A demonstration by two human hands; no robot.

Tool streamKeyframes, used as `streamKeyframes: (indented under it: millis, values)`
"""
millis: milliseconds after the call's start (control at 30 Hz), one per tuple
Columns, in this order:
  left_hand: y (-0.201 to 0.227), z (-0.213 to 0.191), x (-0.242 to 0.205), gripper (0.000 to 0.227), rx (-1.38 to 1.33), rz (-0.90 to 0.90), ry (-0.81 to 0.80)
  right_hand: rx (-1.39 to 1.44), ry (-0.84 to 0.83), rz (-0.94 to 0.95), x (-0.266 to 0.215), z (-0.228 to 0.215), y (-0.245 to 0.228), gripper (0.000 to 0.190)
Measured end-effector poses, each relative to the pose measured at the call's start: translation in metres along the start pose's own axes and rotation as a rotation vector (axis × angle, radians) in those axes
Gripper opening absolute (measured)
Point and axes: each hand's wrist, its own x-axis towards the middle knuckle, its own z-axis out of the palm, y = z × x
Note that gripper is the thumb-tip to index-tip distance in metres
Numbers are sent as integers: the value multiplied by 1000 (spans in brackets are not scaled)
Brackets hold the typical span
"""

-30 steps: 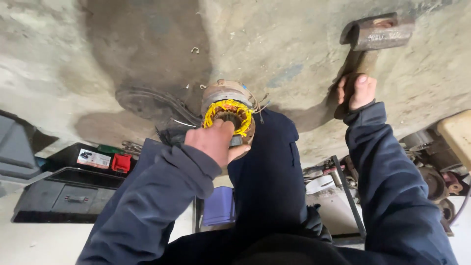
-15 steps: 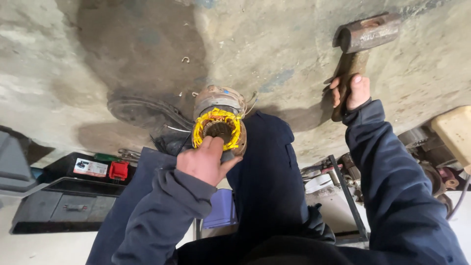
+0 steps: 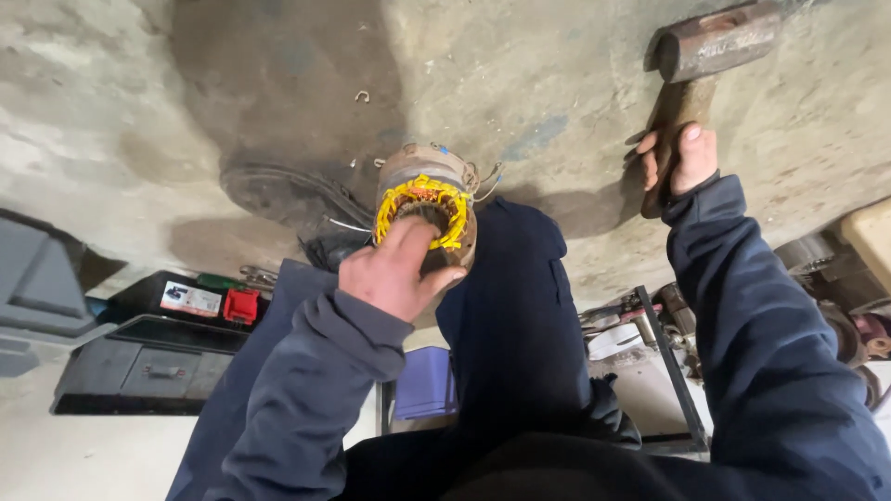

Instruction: The person sits on the workshop floor with an electric motor stator on their lap and uses a hammer and a stone to hammer and loosen the old copper windings inside the housing. They repeatedly reposition the stator, tap around the winding, and pull at the yellow wire coils.

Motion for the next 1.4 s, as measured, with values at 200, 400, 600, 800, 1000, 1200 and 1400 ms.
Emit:
streamKeyframes:
  millis: [200, 400, 600, 800, 1000, 1200, 1400]
  values:
    - [-15, -63, 3, 30, -297, -118, 140, -41, 5, -4, 1, 7, -11, 100]
    - [2, -70, -2, 25, -481, -24, 230, 10, 0, -7, 1, 5, -2, 96]
    - [-15, -27, 6, 32, -354, 199, 187, 38, -7, -6, 3, 5, -4, 96]
    - [-15, -24, 10, 35, -136, 259, 201, 41, -7, -1, 4, 4, 1, 97]
    - [-21, -16, 12, 39, -133, 283, 217, 42, -17, -32, 5, 7, -4, 94]
    - [-9, -20, 9, 39, -125, 286, 208, 42, -10, -19, 4, 10, -7, 94]
    - [-16, -12, 12, 34, -140, 272, 208, 47, -4, 6, 4, 11, -10, 95]
